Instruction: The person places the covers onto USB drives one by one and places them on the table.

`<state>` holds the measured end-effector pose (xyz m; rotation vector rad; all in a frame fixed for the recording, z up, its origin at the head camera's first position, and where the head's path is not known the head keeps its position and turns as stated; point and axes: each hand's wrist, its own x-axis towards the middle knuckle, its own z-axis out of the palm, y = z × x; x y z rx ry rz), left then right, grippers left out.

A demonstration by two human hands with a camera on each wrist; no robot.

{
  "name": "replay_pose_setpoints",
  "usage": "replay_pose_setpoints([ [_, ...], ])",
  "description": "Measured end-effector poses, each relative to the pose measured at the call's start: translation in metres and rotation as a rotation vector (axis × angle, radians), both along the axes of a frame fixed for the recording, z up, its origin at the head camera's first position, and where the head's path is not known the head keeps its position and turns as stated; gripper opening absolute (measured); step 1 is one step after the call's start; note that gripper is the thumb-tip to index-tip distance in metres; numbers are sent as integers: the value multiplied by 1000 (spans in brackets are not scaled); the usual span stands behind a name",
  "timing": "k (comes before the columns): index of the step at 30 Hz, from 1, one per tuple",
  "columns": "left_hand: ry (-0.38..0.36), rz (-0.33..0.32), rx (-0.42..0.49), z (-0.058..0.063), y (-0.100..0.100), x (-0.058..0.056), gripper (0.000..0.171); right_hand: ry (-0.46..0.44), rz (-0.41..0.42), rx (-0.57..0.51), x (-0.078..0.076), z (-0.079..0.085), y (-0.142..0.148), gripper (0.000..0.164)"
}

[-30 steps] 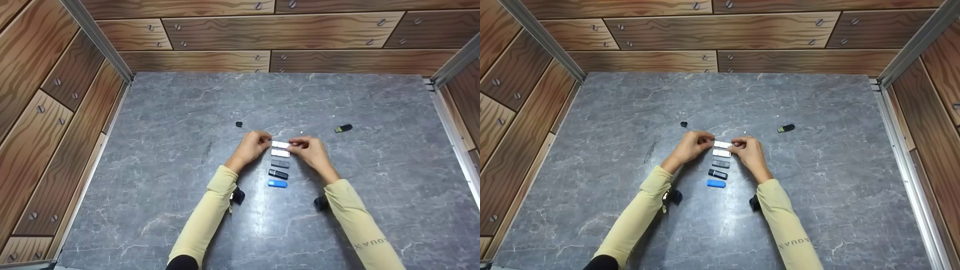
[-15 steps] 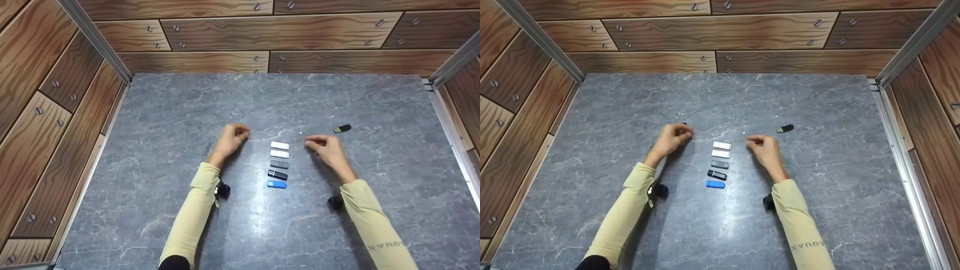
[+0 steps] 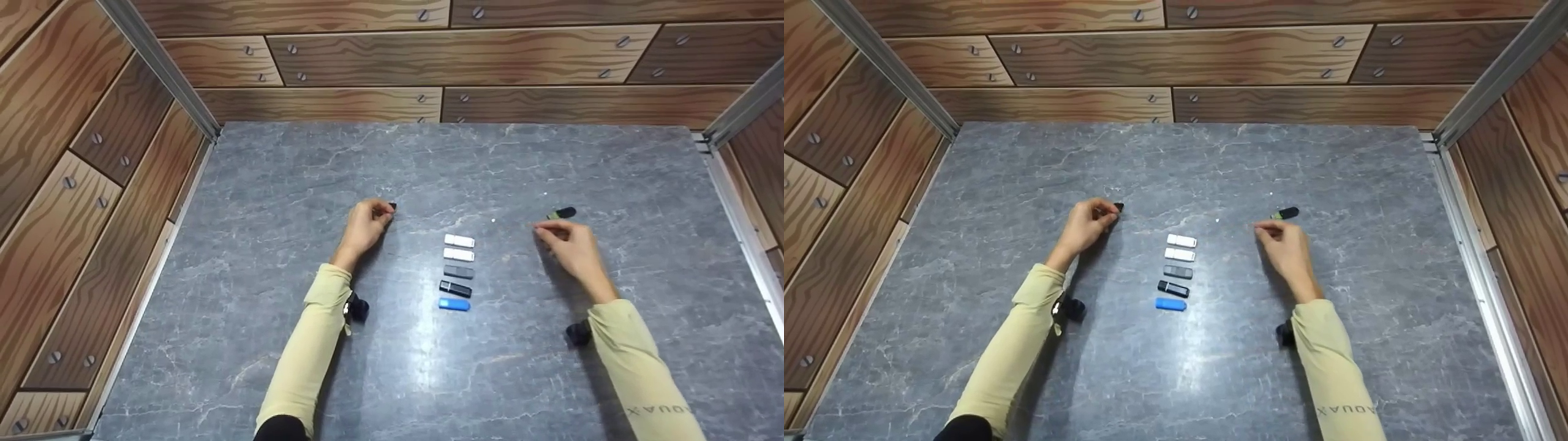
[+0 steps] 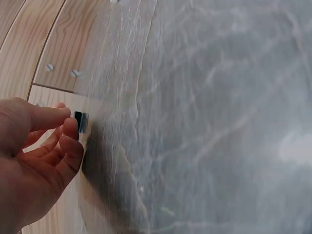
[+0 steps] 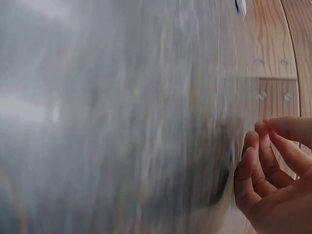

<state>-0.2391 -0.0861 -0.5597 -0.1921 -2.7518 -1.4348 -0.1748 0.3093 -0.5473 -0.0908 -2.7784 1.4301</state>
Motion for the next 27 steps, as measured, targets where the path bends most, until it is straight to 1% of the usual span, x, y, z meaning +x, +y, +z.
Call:
replay_pose_setpoints([
  [5, -20, 1, 3, -3, -3, -1, 9, 19, -39, 47, -2, -1, 19, 28],
  [10, -26, 6, 14, -3, -5, -4, 9, 48, -74, 113, -8, 0, 36, 26],
  [14, -42, 2, 18, -2, -8, -5, 12, 64, -91, 160, -13, -3, 47, 28],
  [19, -68, -38, 13, -2, -10, -10, 15, 23, -101, 197, -18, -7, 54, 35],
  [23, -87, -53, 26, -4, -11, -15, 19, -23, -97, 183, -22, -9, 56, 40],
  [27, -90, -72, 50, -5, -10, -18, 24, -38, -91, 184, -25, -10, 57, 43],
])
